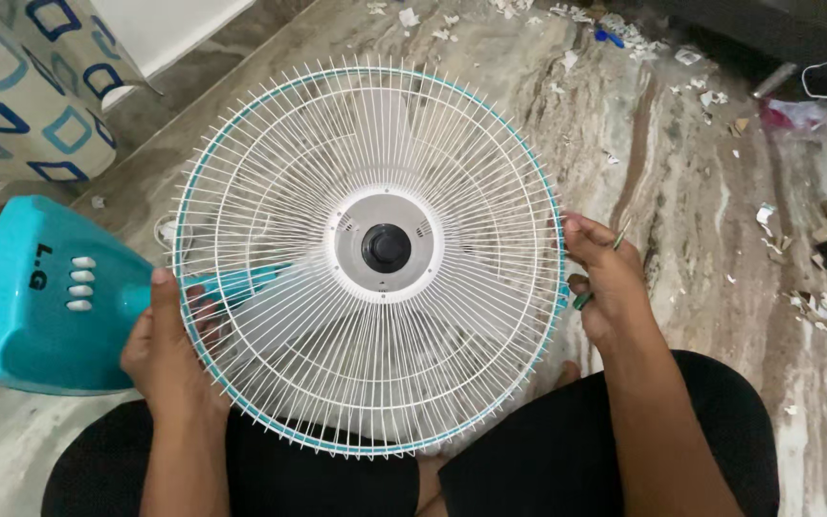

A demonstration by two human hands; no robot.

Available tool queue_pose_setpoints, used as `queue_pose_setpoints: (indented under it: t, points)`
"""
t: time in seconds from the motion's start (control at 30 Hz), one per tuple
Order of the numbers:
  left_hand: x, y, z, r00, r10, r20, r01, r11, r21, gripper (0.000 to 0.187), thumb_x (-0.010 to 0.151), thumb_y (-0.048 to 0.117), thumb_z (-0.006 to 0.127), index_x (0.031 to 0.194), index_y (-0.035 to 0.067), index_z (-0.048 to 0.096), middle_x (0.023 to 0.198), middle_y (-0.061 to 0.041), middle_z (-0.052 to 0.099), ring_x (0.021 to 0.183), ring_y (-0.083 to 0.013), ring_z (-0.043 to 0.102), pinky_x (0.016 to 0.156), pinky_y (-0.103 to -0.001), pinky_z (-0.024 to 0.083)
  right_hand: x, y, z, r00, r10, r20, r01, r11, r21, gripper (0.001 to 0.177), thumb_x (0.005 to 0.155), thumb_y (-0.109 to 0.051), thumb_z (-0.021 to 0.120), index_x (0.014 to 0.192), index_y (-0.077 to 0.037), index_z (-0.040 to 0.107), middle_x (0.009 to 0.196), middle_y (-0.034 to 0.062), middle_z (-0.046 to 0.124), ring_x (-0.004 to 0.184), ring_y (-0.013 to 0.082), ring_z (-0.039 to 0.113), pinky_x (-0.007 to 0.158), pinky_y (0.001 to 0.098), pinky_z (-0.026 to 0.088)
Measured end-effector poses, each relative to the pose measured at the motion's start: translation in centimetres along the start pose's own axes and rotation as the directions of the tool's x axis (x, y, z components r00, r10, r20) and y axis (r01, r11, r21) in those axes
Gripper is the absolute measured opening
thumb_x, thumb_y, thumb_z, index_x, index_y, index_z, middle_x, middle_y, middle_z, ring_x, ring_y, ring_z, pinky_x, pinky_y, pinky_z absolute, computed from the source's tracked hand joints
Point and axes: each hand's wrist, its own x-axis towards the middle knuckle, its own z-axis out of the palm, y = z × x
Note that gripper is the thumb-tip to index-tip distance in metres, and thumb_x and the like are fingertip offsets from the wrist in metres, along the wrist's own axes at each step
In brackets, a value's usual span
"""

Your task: The person assembles a standing fan by attaching the front grille to the fan base using a screwdriver. They align the grille, insert screws, and tighten them to secure the assembly.

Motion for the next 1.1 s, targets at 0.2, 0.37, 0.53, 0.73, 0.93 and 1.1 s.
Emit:
queue_pose_setpoints:
  t: [0.2, 0.37, 0.53, 0.73, 0.93, 1.1]
  points:
    - [0.3, 0.5, 1.0, 0.998, -0.042, -0.043, 0.041, 0.999, -0.009, 0.034, 0.097, 0.036, 0.077, 0.097, 0.003, 0.068, 0.089, -0.008, 0.072, 0.073, -0.0149, 0.071, 0.064, -0.03, 0.06, -2.2, 1.9, 0.6, 0.977, 0.156, -0.146, -0.163, 0.986, -0.041, 0.046, 0.1, -0.05, 0.057, 0.116, -0.008, 0.068, 0.09, -0.0048, 0.062, 0.076, 0.0068, 0.049, 0.061, 0.0264, 0.035]
    - [0.6, 0.8, 1.7, 0.985, -0.122, -0.121, 0.122, 0.992, -0.013, 0.035, 0.096, 0.037, 0.08, 0.098, 0.004, 0.067, 0.086, -0.006, 0.07, 0.068, -0.0135, 0.068, 0.061, -0.029, 0.058, -7.5, 5.5, 2.5, 0.944, 0.33, 0.009, -0.304, 0.856, 0.418, 0.041, 0.106, -0.05, 0.048, 0.102, -0.012, 0.064, 0.078, 0.0008, 0.052, 0.051, 0.0099, 0.038, 0.043, 0.0269, 0.032]
    - [0.9, 0.3, 1.0, 0.986, -0.137, -0.099, 0.132, 0.99, -0.05, 0.036, 0.098, 0.037, 0.077, 0.104, 0.003, 0.068, 0.089, -0.008, 0.069, 0.074, -0.0153, 0.067, 0.065, -0.032, 0.058, -12.6, 6.1, 5.4, 0.88, 0.462, -0.11, -0.354, 0.792, 0.497, 0.032, 0.104, -0.05, 0.042, 0.113, -0.02, 0.05, 0.087, 0.0065, 0.066, 0.056, 0.0133, 0.054, 0.039, 0.0271, 0.031]
    - [0.2, 0.3, -0.5, 0.985, -0.172, 0.005, 0.171, 0.978, -0.12, 0.04, 0.1, 0.025, 0.04, 0.124, 0.001, 0.062, 0.116, -0.012, 0.066, 0.109, -0.0243, 0.065, 0.098, -0.042, 0.054, -12.8, 5.8, 5.9, 0.859, 0.508, -0.064, -0.379, 0.715, 0.587, 0.033, 0.104, -0.049, 0.039, 0.117, -0.023, 0.053, 0.089, 0.0002, 0.07, 0.062, 0.0104, 0.061, 0.039, 0.0234, 0.029]
    - [-6.0, 1.1, -0.2, 0.963, -0.269, 0.012, 0.269, 0.963, 0.003, 0.049, 0.105, 0.033, 0.029, 0.143, 0.006, 0.046, 0.129, -0.012, 0.059, 0.122, -0.0247, 0.06, 0.105, -0.046, 0.05, -11.9, 7.8, 4.8, 0.904, 0.427, 0.011, -0.354, 0.736, 0.577, 0.034, 0.105, -0.049, 0.042, 0.109, -0.02, 0.058, 0.082, -0.0011, 0.064, 0.053, 0.0093, 0.05, 0.039, 0.0238, 0.03]
    - [-7.7, 2.1, 1.5, 0.934, -0.348, -0.079, 0.355, 0.926, 0.128, 0.057, 0.104, 0.04, 0.025, 0.152, 0.013, 0.038, 0.14, -0.011, 0.056, 0.131, -0.0242, 0.057, 0.107, -0.046, 0.049, -11.9, 7.6, 5.0, 0.887, 0.461, -0.02, -0.363, 0.724, 0.587, 0.025, 0.105, -0.046, 0.043, 0.108, -0.023, 0.054, 0.08, -0.0018, 0.063, 0.054, 0.0098, 0.05, 0.039, 0.0246, 0.029]
